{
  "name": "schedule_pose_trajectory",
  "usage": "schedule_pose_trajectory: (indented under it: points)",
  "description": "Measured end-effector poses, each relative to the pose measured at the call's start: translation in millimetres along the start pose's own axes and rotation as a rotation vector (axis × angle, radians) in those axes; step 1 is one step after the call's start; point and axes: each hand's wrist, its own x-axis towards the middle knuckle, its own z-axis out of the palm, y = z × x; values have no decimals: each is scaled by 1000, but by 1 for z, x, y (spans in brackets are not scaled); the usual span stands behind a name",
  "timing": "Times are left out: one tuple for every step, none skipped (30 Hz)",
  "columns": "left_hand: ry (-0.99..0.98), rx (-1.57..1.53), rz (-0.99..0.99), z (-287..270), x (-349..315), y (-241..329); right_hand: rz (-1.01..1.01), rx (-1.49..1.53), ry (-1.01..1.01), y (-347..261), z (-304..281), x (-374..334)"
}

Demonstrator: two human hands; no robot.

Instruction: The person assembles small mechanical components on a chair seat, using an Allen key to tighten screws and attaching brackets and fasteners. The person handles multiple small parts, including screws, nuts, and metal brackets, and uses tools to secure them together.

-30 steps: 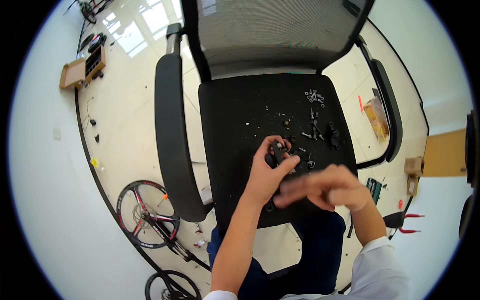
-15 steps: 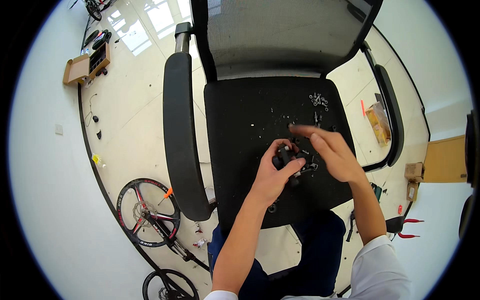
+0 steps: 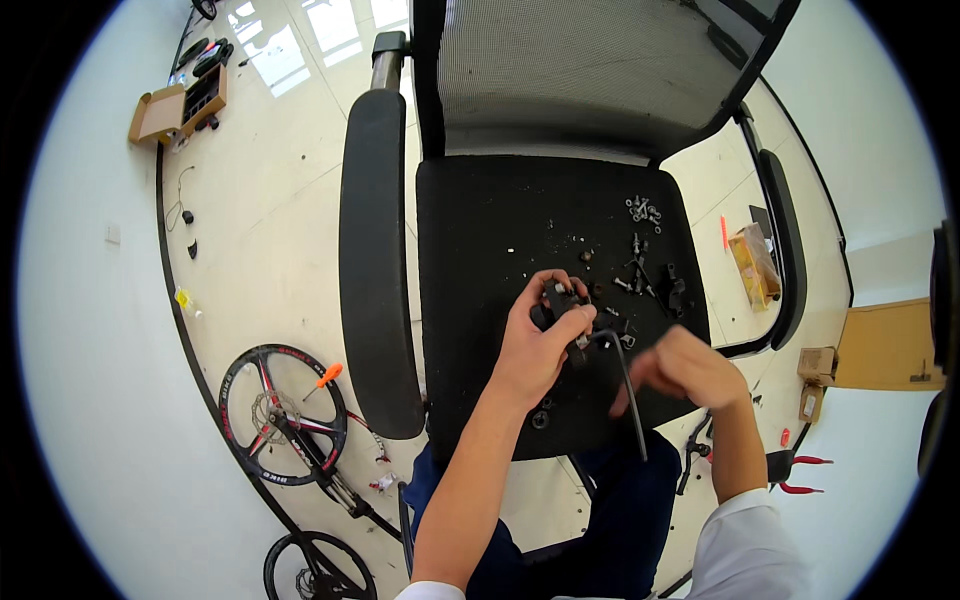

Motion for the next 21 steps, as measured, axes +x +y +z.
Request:
schedule_pose_trajectory:
  points:
    - [11, 76, -3, 0, 2, -3, -2, 46, -159, 3, -10, -7]
    - [12, 158, -18, 2, 2, -6, -111, 125, -76, -22, 3, -10]
    - [18, 246, -25, 0, 2, -9, -228, 205, 2, -38, 17, -4]
    - [-2, 382, 13, -5, -1, -17, -224, 71, 164, -32, 19, 10]
    - [0, 306, -2, -5, -3, -14, -197, -71, 330, -29, 20, 22]
    - [-4, 220, -15, -1, -3, -12, -144, -203, 498, -24, 18, 31]
    - [-9, 134, -29, 2, -2, -10, 34, -459, 437, -13, 4, 23]
    - [-2, 26, -22, -1, -3, -4, 91, -326, 237, -14, 4, 16]
    - [4, 72, 1, -2, 0, -5, 19, -228, 150, -11, 9, 8]
    - [12, 120, 23, -3, 4, -5, -52, -134, 55, -12, 9, 3]
    - [3, 171, 24, -4, 5, -5, -107, -42, -41, -16, 12, -1]
    - [-13, 197, 32, -7, 5, -9, -149, 39, 50, -20, 19, 3]
    - [-4, 190, 4, -7, 1, -12, -191, 120, 141, -24, 26, 9]
    - [-6, 187, -14, -3, -1, -12, -182, 120, 298, -30, 24, 18]
    - [-5, 181, -23, 1, -1, -11, -144, 109, 355, -25, 18, 21]
    - [0, 156, -48, 0, 0, -11, -148, -40, 457, -1, 16, 24]
    - [17, 131, -52, -2, -1, -7, -77, -50, 413, 6, 16, 21]
    - [29, 103, -61, -2, 0, -5, -1, -65, 373, 12, 17, 16]
    - [39, 74, -70, -2, 2, -4, 87, -81, 225, 12, 16, 7]
    - [42, 122, -36, -4, 4, -5, 33, 23, 64, 9, 18, 0]
    - [37, 160, -16, -4, 5, -8, -58, 164, -36, 0, 26, -8]
